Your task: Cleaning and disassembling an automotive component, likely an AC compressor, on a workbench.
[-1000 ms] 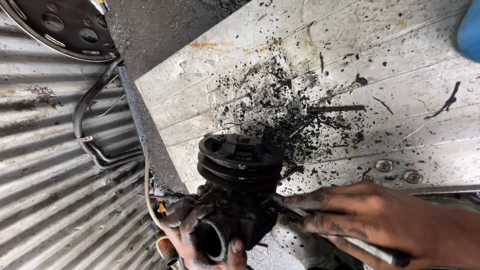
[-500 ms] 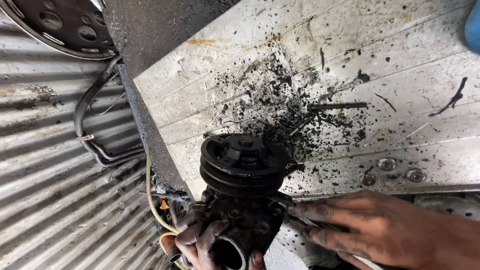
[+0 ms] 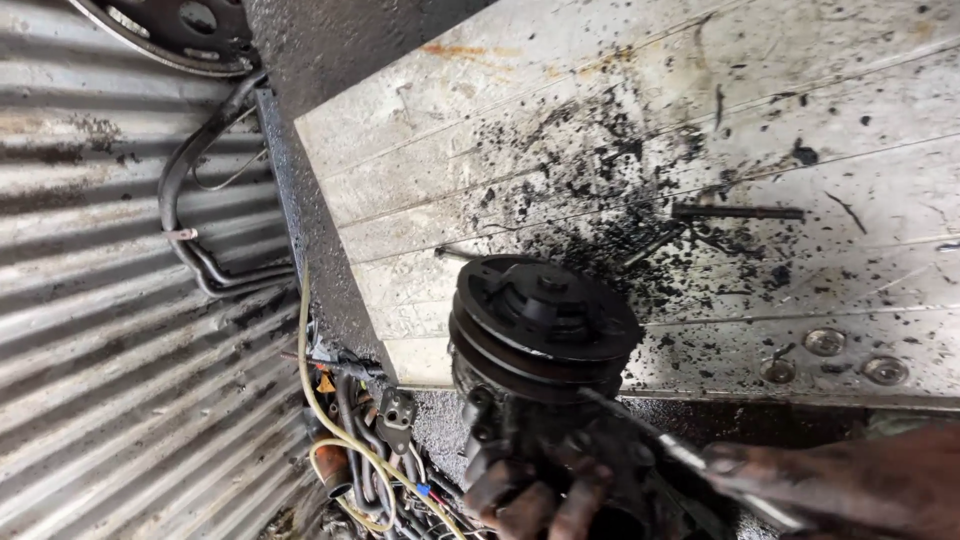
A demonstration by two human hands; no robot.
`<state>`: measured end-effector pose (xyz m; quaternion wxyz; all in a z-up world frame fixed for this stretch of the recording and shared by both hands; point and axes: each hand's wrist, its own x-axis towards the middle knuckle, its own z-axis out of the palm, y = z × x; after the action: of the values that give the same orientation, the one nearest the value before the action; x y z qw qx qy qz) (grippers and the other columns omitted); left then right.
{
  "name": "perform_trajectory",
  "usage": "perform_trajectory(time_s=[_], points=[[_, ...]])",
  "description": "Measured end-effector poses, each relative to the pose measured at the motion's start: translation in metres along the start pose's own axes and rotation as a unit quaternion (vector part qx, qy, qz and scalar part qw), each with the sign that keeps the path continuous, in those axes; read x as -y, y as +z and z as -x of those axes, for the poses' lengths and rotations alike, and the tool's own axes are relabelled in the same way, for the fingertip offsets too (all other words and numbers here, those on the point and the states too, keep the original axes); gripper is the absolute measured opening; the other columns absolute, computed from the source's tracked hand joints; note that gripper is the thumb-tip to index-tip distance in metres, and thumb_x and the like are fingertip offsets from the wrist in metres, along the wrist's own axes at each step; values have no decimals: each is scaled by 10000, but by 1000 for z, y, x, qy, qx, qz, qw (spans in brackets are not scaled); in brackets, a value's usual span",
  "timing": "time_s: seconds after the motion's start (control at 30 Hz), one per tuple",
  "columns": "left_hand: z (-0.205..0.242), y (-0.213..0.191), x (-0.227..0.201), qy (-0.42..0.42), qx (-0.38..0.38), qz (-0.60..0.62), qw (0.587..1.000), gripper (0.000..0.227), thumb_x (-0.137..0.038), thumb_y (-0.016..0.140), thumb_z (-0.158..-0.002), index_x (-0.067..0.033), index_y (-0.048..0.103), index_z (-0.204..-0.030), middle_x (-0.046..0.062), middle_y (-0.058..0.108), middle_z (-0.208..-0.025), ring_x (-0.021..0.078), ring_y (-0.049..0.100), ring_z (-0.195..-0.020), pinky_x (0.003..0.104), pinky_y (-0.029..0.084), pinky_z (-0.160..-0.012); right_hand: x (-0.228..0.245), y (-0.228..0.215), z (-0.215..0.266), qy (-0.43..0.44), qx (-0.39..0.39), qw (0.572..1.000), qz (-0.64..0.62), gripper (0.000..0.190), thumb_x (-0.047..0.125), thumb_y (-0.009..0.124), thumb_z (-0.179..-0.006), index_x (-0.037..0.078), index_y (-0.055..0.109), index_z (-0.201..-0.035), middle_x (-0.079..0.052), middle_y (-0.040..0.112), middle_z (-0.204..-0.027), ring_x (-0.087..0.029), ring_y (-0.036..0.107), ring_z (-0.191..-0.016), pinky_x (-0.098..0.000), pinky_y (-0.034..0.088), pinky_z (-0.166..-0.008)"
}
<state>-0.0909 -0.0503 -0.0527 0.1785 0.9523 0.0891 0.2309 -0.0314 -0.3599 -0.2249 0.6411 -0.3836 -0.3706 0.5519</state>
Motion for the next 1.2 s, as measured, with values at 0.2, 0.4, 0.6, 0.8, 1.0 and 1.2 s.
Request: perform_trajectory(time_s=[0.2, 0.4, 0.6, 0.8, 1.0, 1.2], points=[[-10, -10, -32, 18, 97, 5, 995, 345, -444, 773, -779, -222, 776, -1043, 8, 502, -1033, 267, 500, -1038, 553, 440, -992, 23, -26, -24, 65, 73, 995, 8, 505, 241, 508, -1091, 34, 451, -1548, -164, 491, -1551, -282, 573, -1323, -419, 501, -1093], [5, -1, -4, 126, 93, 130, 979, 292, -296, 860, -884, -257, 819, -1170, 35, 587, -1090, 246, 576, -1065, 512, 431, -983, 108, -52, -76, -36, 34, 970, 237, 458, 318, 548, -1080, 172, 467, -1507, -106, 492, -1550, -235, 631, -1273, -342, 576, -1029], [-50, -11, -7, -177, -42, 61, 981, 921, -513, 665, -834, -90, 284, -1558, 292, 356, -1460, 483, 402, -1400, 660, 361, -1160, 77, -71, -40, 184, -40, 982, -14, 472, 223, 584, -1046, 89, 536, -1496, -169, 681, -1278, -181, 756, -833, -322, 680, -675], [-29, 4, -12, -170, 18, 162, 972, 1152, -439, 793, -864, -49, 51, -1655, 314, 259, -1655, 439, 325, -1548, 578, 249, -1264, 20, -62, 9, 417, -111, 901, 41, 438, 208, 659, -948, 112, 566, -1365, -155, 635, -945, -184, 671, -669, -337, 600, -511], [-25, 3, -19, -203, 43, 158, 965, 1154, -272, 845, -863, -9, 51, -1658, 373, 160, -1694, 529, 254, -1563, 613, 273, -1294, 103, -99, -50, 177, 9, 944, 278, 549, 313, 625, -976, 124, 563, -1488, -132, 665, -1293, -219, 743, -1013, -348, 645, -802], [-24, 5, -20, -197, 39, 167, 965, 1186, -392, 852, -835, 0, 71, -1636, 376, 138, -1691, 542, 231, -1559, 625, 262, -1288, 111, -85, -40, 28, 27, 898, 437, 490, 367, 535, -1018, 220, 505, -1484, -65, 523, -1513, -224, 529, -1390, -417, 484, -1107]])
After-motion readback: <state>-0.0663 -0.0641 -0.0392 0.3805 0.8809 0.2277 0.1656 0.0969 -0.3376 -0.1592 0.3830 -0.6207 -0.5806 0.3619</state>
